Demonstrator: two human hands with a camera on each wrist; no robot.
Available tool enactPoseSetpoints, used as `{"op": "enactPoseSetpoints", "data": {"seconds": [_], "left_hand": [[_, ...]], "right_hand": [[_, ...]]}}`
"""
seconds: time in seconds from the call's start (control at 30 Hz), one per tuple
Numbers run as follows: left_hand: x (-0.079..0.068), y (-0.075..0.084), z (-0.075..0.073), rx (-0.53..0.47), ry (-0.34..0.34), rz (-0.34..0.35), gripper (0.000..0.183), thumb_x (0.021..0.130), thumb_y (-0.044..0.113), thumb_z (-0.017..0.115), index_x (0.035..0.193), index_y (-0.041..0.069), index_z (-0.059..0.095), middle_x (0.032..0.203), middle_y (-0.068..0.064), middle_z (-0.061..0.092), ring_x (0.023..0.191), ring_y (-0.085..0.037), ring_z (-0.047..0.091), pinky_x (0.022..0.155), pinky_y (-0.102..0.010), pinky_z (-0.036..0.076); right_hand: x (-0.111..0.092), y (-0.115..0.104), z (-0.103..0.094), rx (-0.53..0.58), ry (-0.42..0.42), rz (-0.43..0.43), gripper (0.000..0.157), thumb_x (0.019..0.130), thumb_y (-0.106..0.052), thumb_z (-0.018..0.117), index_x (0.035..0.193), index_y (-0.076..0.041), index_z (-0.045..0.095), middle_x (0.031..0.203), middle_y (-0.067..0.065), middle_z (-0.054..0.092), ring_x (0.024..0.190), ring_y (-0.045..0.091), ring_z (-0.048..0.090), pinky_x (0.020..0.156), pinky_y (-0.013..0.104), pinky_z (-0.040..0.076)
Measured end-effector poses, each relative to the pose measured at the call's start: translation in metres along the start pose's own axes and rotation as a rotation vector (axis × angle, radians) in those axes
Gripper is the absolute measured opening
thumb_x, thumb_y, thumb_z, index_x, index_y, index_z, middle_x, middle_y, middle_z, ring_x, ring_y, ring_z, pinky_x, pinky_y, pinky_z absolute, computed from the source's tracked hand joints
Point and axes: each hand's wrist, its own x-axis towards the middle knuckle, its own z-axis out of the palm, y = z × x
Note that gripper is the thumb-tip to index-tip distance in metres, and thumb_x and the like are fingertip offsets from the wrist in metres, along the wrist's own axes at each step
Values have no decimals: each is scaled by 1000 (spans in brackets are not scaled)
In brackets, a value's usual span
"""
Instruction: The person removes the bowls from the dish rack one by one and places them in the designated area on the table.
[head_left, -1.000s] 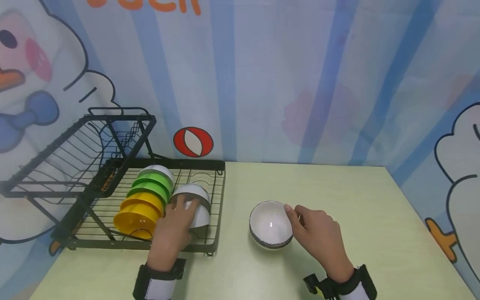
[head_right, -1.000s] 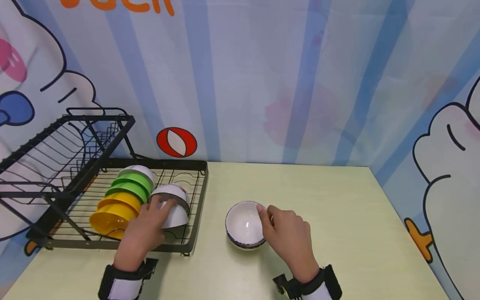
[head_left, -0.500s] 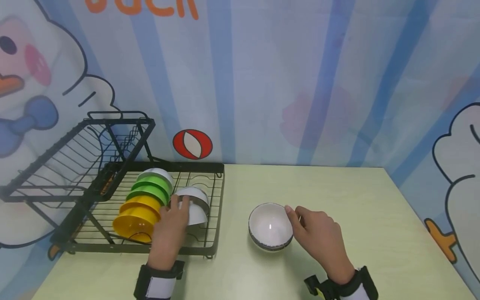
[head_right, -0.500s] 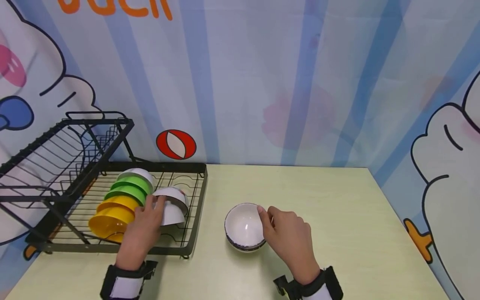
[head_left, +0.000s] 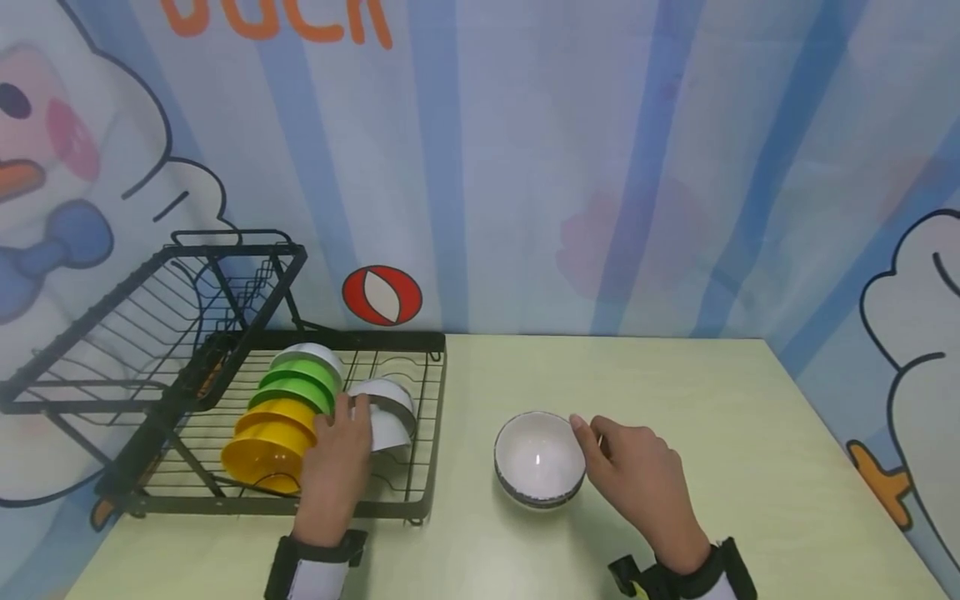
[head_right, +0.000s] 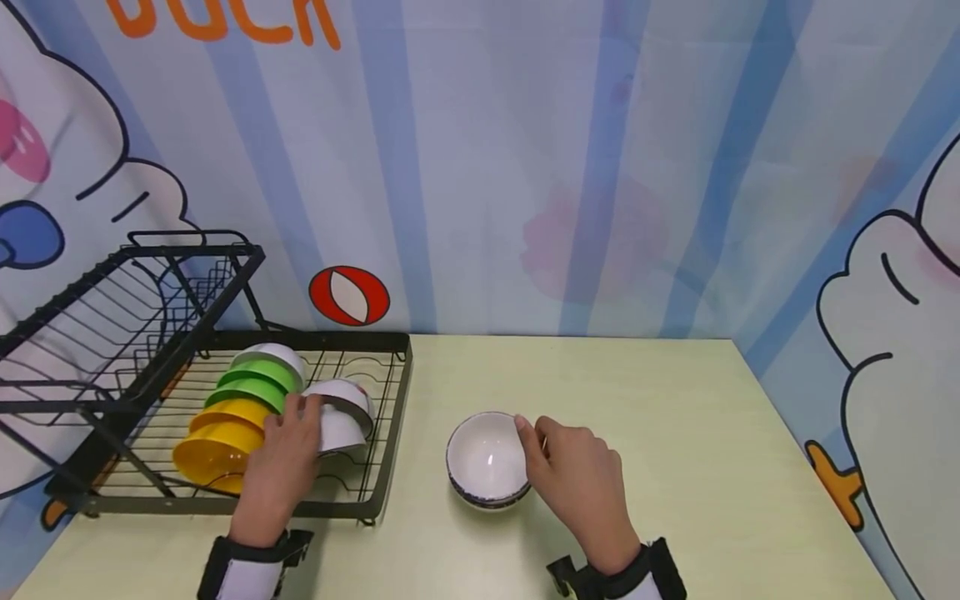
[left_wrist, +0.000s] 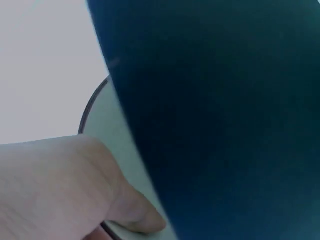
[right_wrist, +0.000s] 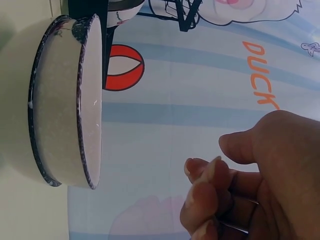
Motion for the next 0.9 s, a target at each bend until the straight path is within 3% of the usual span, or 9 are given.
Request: {"op": "enactPoseSetpoints", "data": {"seconds": [0.27,0.5,0.73,0.9], "left_hand": [[0,-1,-19,-71,112,-4,61,67,-14,72,119,-5,44,113,-31,45,87,-46,47,48,-50,55],[1,2,-35,-125,112,8,63,66,-14,73,120,-2,44,117,-29,44,89,-44,46,48,-51,55],[-3,7,-43,-176,128,18,68,67,-9,75,126,0,43,121,-27,45,92,-42,48,54,-51,56],[-5,12,-49,-207,125,18,70,67,-9,76,128,2,44,123,-26,46,97,-40,48,62,-55,57]], "right_hand": [[3,0,-5,-17,21,-23,52,95,-57,36,63,-18,51,45,-4,41,40,14,37,36,26,26],[4,0,-5,-3,29,-28,57,93,-62,30,64,-18,51,46,-3,42,41,14,38,36,26,27],[0,-1,1,-8,0,-6,50,95,-56,38,65,-18,52,45,-3,41,41,14,38,36,26,26],[-2,-4,2,7,-3,-15,51,94,-59,35,68,-18,54,46,-3,42,41,14,39,37,27,28]]}}
